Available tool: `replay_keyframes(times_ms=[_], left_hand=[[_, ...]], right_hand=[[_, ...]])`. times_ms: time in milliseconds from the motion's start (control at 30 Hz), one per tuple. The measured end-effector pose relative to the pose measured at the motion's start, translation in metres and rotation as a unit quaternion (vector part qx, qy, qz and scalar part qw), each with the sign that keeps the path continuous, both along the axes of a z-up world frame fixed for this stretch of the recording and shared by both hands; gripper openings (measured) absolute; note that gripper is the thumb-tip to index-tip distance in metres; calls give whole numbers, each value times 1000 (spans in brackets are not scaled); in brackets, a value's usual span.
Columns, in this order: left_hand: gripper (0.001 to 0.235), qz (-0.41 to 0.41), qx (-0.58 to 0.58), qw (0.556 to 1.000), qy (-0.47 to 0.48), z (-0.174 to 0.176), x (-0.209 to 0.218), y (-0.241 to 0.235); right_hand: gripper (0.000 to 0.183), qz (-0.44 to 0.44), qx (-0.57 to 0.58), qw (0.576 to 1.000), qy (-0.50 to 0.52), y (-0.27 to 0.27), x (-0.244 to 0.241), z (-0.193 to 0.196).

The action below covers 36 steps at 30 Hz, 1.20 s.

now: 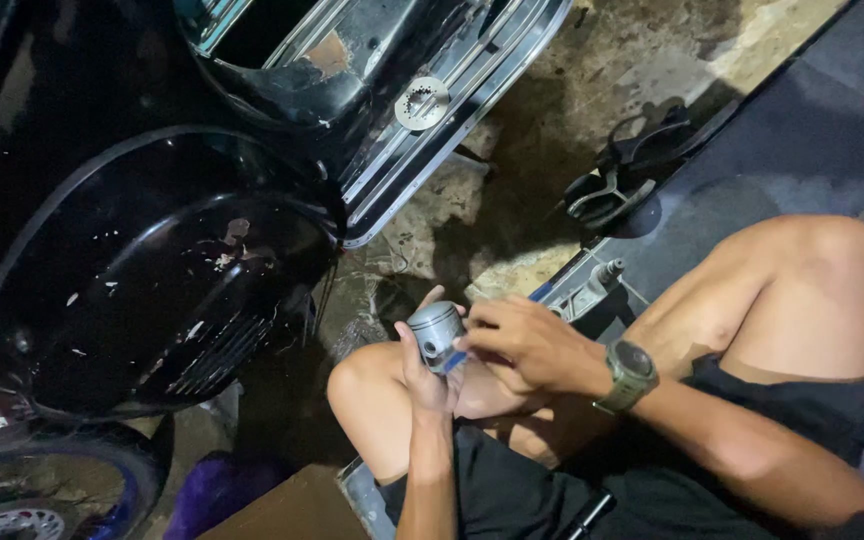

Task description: Cleaning and inspecting motorcycle engine components including a piston

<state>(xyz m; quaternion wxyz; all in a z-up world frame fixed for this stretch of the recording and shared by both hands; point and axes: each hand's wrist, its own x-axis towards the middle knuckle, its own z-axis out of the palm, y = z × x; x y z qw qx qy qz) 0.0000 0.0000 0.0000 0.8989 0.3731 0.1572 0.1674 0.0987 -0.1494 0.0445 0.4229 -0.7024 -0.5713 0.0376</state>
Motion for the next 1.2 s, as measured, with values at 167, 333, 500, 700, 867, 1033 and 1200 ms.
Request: replay_keyframes(times_ms=[167,333,500,700,867,1033,1200], left_hand=[[82,7,-7,1000,-9,-5,0,1],[83,3,13,1000,-4,-9,0,5],[84,5,-11,1000,-12,-3,1,3],[83,-4,-26,1000,-6,-1,-2,2],[84,1,-19,1000,-11,-12,-1,7],[85,1,-22,1000,9,-9,-2,7],[82,15,-18,1000,6,-19,0,8]], right_hand=[[19,-48,-3,998,-42,-7,20,6],[4,-9,24,1000,-15,0,-3,7],[11,-58,8,997,-40,-8,24,-1],[4,-5,35,999,-28,-2,-7,25],[12,-40,18,997,-58,-7,18,1],[11,0,36,999,-27,0,-7,-8],[14,-36,-6,999,-40,-7,22,-11]])
